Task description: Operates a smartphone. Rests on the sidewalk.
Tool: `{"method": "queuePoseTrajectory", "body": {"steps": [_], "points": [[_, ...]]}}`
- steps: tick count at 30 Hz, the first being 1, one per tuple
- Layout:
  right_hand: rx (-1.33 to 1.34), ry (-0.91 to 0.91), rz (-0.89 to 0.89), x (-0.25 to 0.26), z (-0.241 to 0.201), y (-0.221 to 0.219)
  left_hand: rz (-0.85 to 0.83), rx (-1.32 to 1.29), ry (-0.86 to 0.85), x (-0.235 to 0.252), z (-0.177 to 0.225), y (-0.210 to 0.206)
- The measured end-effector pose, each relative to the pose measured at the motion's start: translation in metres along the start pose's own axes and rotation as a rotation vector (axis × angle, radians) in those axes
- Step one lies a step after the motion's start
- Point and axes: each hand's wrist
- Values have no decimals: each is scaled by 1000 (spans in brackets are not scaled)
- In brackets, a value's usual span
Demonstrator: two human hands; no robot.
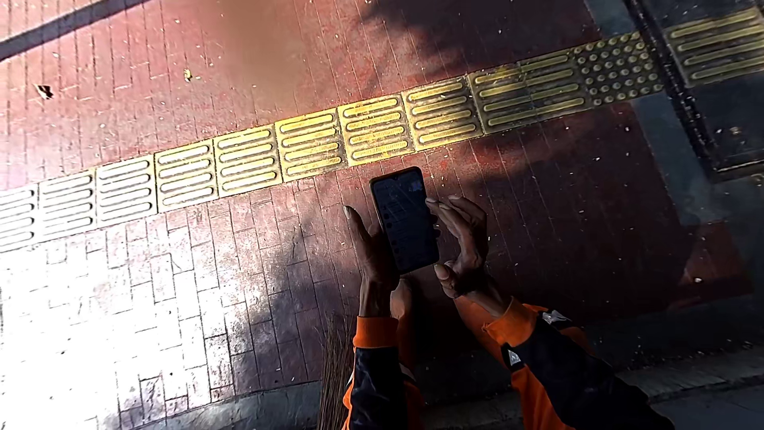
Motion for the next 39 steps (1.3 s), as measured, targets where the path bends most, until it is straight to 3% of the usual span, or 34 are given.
{"method": "queuePoseTrajectory", "body": {"steps": [4, 39], "points": [[-6, -18, 24, -4, -2, 1, 84, 4, -46, 0, 3, 5], [-8, 115, -30, -22, -11, -4, -35, -78, -53, -3, 13, 21]]}}
Point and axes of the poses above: each hand's wrist, its own x-axis towards the middle knuckle, its own y-axis out of the back of the hand, z = x × y, and after that the axes turned 2 degrees about -x, right-handed
